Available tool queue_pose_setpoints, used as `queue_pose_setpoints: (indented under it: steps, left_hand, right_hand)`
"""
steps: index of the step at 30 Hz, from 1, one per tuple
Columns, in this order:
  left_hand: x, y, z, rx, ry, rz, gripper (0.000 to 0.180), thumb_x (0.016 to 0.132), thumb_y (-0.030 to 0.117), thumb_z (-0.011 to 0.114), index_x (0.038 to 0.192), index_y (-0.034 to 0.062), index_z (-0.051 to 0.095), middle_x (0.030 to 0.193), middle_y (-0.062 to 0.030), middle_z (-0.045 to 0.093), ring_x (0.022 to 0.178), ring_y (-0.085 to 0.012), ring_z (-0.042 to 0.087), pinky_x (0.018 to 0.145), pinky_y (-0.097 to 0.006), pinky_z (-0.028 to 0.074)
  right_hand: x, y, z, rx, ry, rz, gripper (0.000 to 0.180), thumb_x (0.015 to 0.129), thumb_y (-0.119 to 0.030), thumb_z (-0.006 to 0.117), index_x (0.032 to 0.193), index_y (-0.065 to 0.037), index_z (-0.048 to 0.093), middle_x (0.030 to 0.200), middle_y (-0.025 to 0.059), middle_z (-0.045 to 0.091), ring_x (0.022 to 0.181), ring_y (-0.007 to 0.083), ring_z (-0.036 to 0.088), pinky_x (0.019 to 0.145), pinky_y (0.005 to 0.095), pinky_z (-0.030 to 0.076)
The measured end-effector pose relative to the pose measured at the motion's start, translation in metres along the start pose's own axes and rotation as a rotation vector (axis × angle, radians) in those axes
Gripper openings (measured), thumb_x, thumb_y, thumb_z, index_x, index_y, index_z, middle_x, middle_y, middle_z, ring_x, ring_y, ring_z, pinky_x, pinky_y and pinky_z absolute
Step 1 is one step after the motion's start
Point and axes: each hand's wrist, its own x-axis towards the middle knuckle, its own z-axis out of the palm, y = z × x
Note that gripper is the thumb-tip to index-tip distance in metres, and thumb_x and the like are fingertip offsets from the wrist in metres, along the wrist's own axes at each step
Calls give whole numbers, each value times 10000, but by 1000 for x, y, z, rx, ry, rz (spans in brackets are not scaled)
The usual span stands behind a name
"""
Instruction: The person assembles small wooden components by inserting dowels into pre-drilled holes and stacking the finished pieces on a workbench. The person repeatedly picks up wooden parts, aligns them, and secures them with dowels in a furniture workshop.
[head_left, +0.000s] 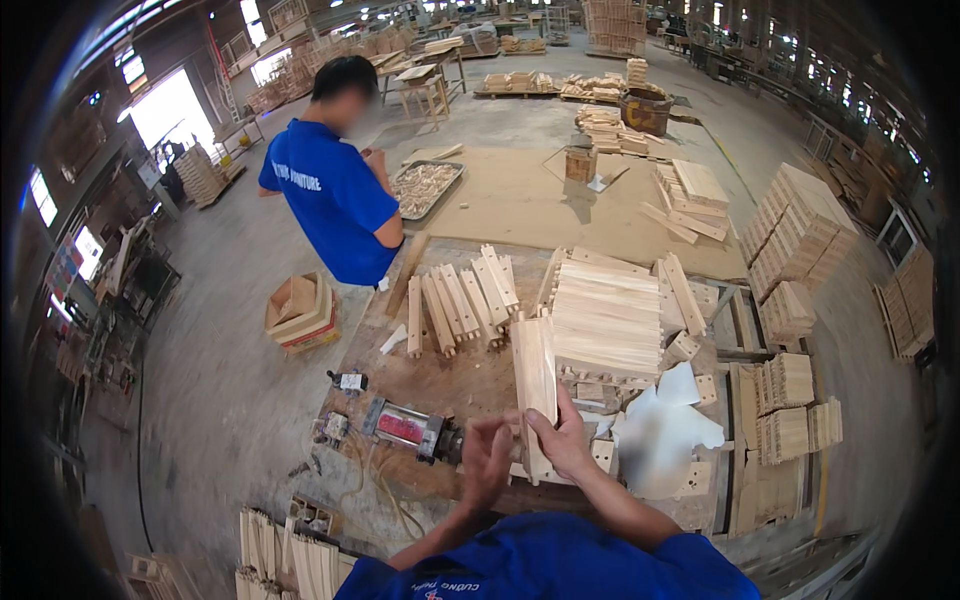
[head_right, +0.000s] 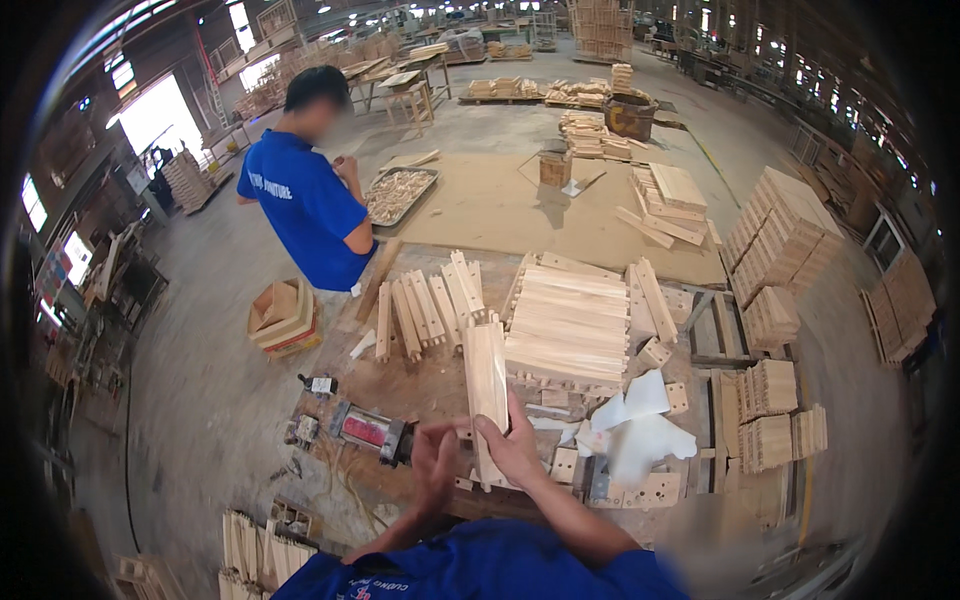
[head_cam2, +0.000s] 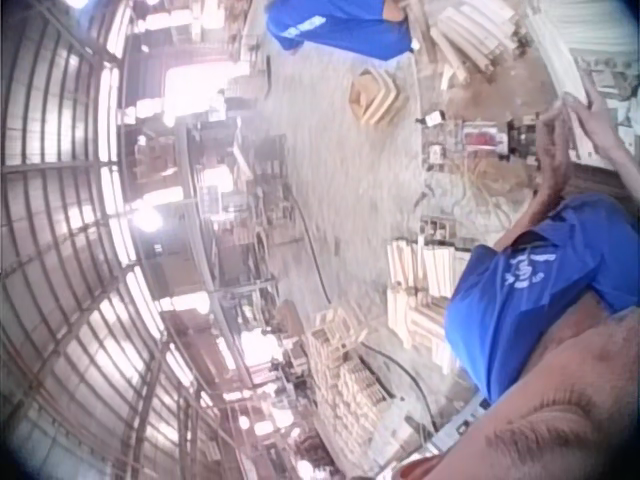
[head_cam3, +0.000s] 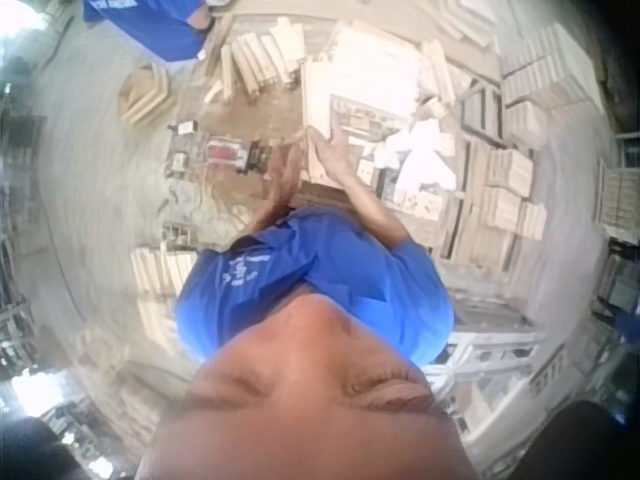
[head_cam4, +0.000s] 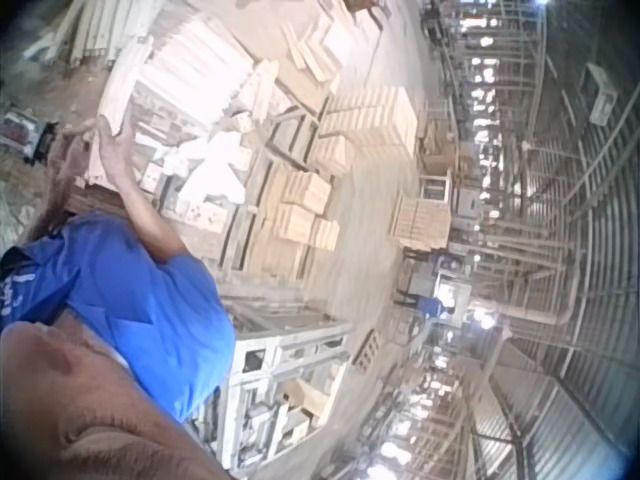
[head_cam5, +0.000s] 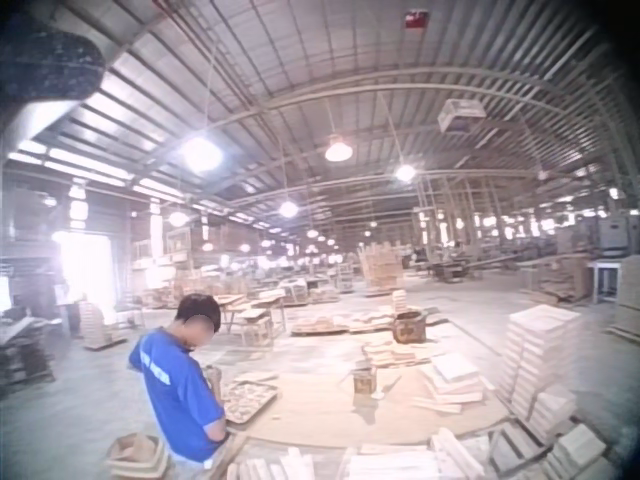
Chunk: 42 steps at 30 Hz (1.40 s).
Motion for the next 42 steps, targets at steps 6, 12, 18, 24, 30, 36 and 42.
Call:
queue_pose_setpoints:
  steps: [6, 12, 18, 24, 30, 36, 42]
  left_hand:
    - [53, 20, -5, -453, -33, -355, 381, 1059, 89, 635, 1405, 6, 499, 1317, -117, 652, 1170, -179, 654, 1002, -337, 557]
    - [39, -10, 2, -561, -61, -293, 395, 1030, 51, 676, 1383, -3, 508, 1221, -84, 680, 1078, -129, 668, 934, -299, 566]
    - [21, -28, 15, -465, 100, -302, 354, 1013, 46, 697, 1314, 1, 516, 1140, -79, 688, 976, -121, 678, 859, -297, 578]
    - [1, -51, 39, -379, 229, -302, 309, 1013, 71, 704, 1256, 15, 522, 1121, -73, 683, 956, -108, 666, 816, -281, 568]
    - [-22, -75, -46, -36, -139, -527, 446, 1013, 132, 729, 1398, -7, 552, 1211, -78, 696, 1030, -125, 669, 849, -286, 587]
    - [-15, -42, -143, -137, 364, -465, 345, 1055, 208, 681, 1343, 28, 617, 1121, -109, 739, 953, -190, 741, 799, -313, 626]
    - [-7, -28, -215, -108, 584, -316, 351, 1052, 250, 690, 1337, 54, 628, 1074, -69, 734, 919, -159, 726, 770, -271, 602]
  right_hand:
    - [-15, 0, -5, -413, -137, -145, 702, 1032, -186, 632, 1632, 14, 328, 1462, 271, 573, 1387, 320, 554, 1143, 398, 437]
    - [-24, 5, -24, -793, -221, -270, 687, 1051, -245, 614, 1617, 32, 342, 1326, 284, 564, 1231, 435, 581, 1063, 464, 468]
    - [-29, -10, -21, -942, -256, -369, 716, 920, -196, 758, 1517, 44, 445, 1221, 274, 569, 1125, 455, 593, 978, 496, 496]
    - [-23, -17, -23, -1156, -338, -162, 652, 771, -96, 778, 1351, 59, 523, 1200, 284, 577, 1070, 485, 597, 893, 545, 502]
    - [-10, -4, -74, -1499, -496, -85, 607, 800, -167, 752, 1343, 7, 543, 1227, 207, 586, 1186, 407, 585, 1004, 533, 482]
    - [-11, 18, -69, -1618, -656, 63, 486, 818, -170, 733, 1256, -23, 580, 1217, 180, 591, 1208, 374, 577, 1040, 553, 450]
    - [-21, 47, -53, -1576, -647, -60, 481, 822, -233, 764, 1226, -30, 602, 1182, 163, 593, 1135, 354, 584, 954, 518, 446]
